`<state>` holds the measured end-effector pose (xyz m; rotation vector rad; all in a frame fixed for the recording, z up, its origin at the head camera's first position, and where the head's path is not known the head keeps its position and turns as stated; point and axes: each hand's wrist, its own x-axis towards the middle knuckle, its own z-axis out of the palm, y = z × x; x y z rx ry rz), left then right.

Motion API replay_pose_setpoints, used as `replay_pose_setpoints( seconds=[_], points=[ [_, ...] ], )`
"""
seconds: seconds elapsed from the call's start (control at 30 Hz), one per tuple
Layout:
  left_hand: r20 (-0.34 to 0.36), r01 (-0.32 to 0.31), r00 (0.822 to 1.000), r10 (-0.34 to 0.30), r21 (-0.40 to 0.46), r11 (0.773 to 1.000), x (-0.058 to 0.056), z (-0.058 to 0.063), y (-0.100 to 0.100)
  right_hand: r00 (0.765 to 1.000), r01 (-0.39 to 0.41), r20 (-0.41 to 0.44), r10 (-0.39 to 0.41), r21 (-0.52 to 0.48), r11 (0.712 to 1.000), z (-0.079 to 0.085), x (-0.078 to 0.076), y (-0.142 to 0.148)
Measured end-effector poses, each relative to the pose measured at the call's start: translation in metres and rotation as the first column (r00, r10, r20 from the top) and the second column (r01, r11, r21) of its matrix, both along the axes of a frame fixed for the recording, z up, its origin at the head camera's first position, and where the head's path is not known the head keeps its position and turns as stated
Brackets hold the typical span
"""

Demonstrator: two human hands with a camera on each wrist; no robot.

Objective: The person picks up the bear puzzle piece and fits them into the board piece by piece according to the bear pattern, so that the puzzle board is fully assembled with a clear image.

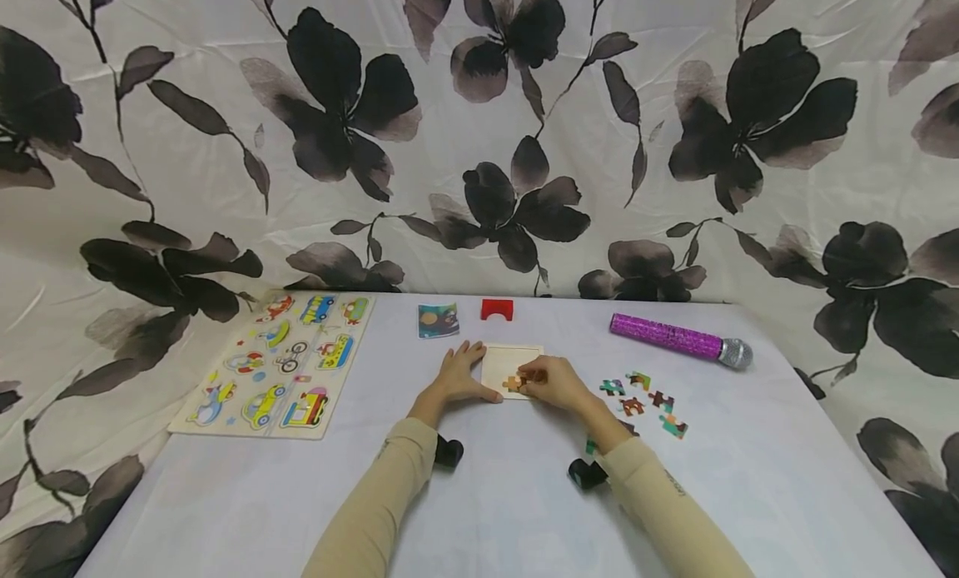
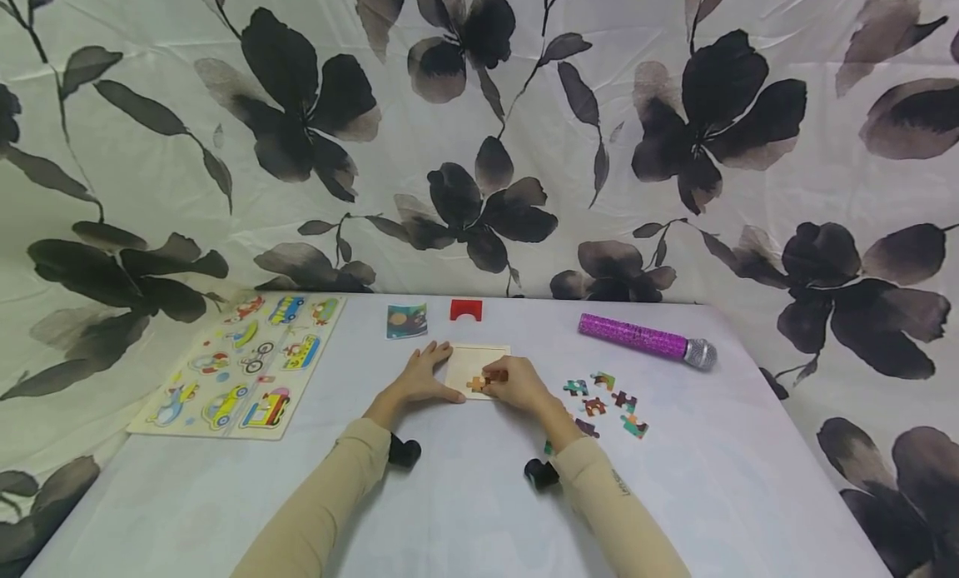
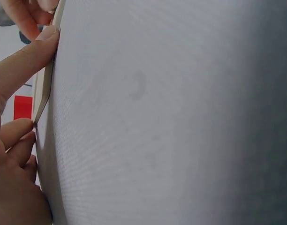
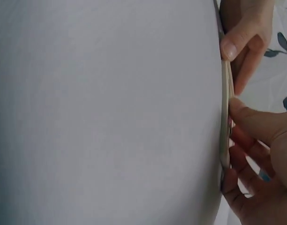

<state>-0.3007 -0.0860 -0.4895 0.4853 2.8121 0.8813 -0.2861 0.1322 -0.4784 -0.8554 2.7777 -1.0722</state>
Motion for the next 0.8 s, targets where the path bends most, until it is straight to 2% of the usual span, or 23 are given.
replay_pose_setpoints(
  seconds=[0.17,0.27,0.33,0.43,0.53,0.63,0.8],
  points=[
    [-0.006,-0.005,1.0,0.005,0.004,1.0,0.0,-0.001,0.001,0.995,0.007,0.101,0.001,-0.08,0.997,0.005,0.002,0.02],
    [-0.008,-0.008,1.0,0.008,0.016,1.0,0.001,0.0,0.0,0.993,0.07,0.098,-0.058,-0.118,0.991,0.009,0.005,0.043],
    [-0.006,-0.009,1.0,0.009,0.02,1.0,0.002,0.001,0.001,0.988,0.145,0.074,-0.137,-0.116,0.983,0.012,0.007,0.065],
    [-0.008,-0.012,1.0,0.012,0.017,1.0,0.003,0.002,0.002,0.965,0.262,0.039,-0.26,-0.041,0.964,0.017,0.01,0.103],
    [-0.009,-0.022,1.0,0.022,0.013,1.0,0.003,0.002,0.002,0.938,0.337,0.052,-0.342,0.079,0.938,0.022,0.014,0.135],
    [-0.007,-0.032,0.999,0.032,0.021,0.999,0.001,0.001,0.002,0.922,0.358,0.092,-0.376,0.169,0.918,0.022,0.016,0.156],
    [-0.015,-0.029,0.999,0.03,0.023,0.999,0.001,0.0,0.002,0.917,0.367,0.104,-0.386,0.164,0.916,0.011,0.016,0.168]
  ],
)
